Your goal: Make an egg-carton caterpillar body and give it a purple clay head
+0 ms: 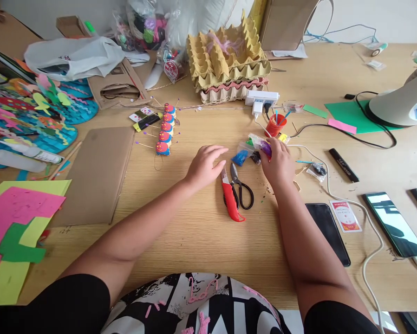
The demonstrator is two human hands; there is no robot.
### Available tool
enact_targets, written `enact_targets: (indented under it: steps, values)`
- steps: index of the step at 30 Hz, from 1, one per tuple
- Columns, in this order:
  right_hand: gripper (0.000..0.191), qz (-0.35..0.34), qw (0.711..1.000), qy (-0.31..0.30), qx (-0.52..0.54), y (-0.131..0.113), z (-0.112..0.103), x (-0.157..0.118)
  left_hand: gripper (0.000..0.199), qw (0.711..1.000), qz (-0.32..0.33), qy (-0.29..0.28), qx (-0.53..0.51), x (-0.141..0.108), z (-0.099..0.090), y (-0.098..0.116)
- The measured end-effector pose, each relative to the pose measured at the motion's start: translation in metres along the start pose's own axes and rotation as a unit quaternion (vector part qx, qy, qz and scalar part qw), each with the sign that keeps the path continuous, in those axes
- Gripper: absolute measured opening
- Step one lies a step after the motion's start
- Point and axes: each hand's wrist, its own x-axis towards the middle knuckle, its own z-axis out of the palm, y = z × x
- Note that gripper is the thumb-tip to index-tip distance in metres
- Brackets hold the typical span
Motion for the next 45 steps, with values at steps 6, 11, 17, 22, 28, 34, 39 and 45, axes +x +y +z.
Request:
enact_targets:
  steps: [6, 11, 17, 22, 28, 34, 39, 45]
  values:
    - [0.046, -0.029, 0.999, 0.002, -0.044, -0.002, -0.008, -0.003, 0.035, 1.0, -0.01, 0.006, 0.016, -0.062, -0.035, -0.009]
    - [0.052, -0.043, 0.997, 0.02, -0.065, -0.019, -0.015, -0.009, 0.036, 0.999, -0.027, 0.006, 0.017, -0.087, -0.042, -0.001]
    - [0.063, -0.001, 0.997, -0.022, -0.08, -0.023, -0.003, -0.011, 0.035, 0.999, -0.031, 0.022, 0.023, -0.091, -0.032, 0.007]
    - [0.069, 0.02, 0.997, -0.032, -0.07, -0.011, 0.007, -0.008, 0.034, 0.999, -0.033, 0.029, 0.031, -0.095, -0.026, 0.003]
    - [0.075, -0.03, 0.996, -0.026, -0.08, -0.016, 0.001, -0.011, 0.033, 0.999, -0.02, 0.027, 0.022, -0.1, -0.027, 0.002]
    - [0.061, -0.056, 0.992, -0.03, -0.112, -0.024, -0.001, -0.014, 0.031, 0.999, -0.011, 0.035, 0.023, -0.101, -0.026, 0.002]
    - [0.053, -0.047, 0.994, -0.008, -0.098, -0.018, 0.002, -0.011, 0.03, 0.999, 0.0, 0.046, 0.019, -0.101, -0.023, 0.001]
    - [0.059, -0.068, 0.993, -0.029, -0.09, -0.011, 0.006, -0.009, 0.03, 0.999, 0.004, 0.047, 0.015, -0.1, -0.022, 0.001]
